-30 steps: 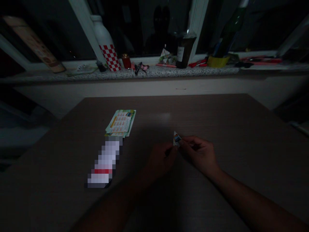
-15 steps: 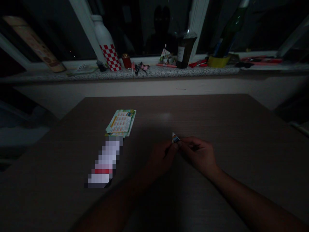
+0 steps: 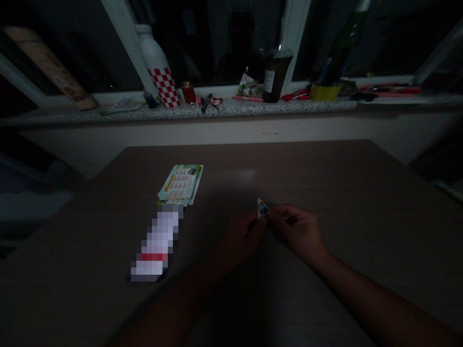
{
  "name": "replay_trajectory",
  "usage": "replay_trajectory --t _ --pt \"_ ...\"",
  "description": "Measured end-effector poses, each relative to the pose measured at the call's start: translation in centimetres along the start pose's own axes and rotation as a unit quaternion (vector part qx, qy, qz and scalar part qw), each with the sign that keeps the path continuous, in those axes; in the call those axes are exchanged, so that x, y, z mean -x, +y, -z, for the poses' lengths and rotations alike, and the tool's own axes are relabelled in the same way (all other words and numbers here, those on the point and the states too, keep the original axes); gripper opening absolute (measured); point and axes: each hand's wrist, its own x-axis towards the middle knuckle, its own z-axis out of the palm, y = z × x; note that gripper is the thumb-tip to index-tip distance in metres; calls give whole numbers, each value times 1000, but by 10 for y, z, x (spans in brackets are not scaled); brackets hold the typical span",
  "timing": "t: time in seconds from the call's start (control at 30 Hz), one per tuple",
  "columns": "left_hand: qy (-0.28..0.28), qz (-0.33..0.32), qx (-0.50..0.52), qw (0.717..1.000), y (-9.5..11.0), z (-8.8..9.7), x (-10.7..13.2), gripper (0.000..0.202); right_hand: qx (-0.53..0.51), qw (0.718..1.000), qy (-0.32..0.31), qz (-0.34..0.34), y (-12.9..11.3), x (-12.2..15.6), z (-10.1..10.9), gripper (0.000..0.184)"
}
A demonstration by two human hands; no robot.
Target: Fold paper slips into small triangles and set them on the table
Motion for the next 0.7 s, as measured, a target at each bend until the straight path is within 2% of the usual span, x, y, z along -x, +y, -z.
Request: replay_trajectory --t 0.07,0.3,0.5,0.7 --pt "-10 -4 -3 1000 -1 0 0 38 -14 1000 -13 -14 1 -1 1 18" --pt "21 -88 -125 988 1 1 1 26 -21 1000 -17 -11 5 1 -1 17" --pt "-1 -64 -91 994 0 6 1 33 -11 999 -33 12 4 1 0 14" --pt "24 -87 -176 980 0 3 -1 29 4 999 -47 9 8 1 0 13"
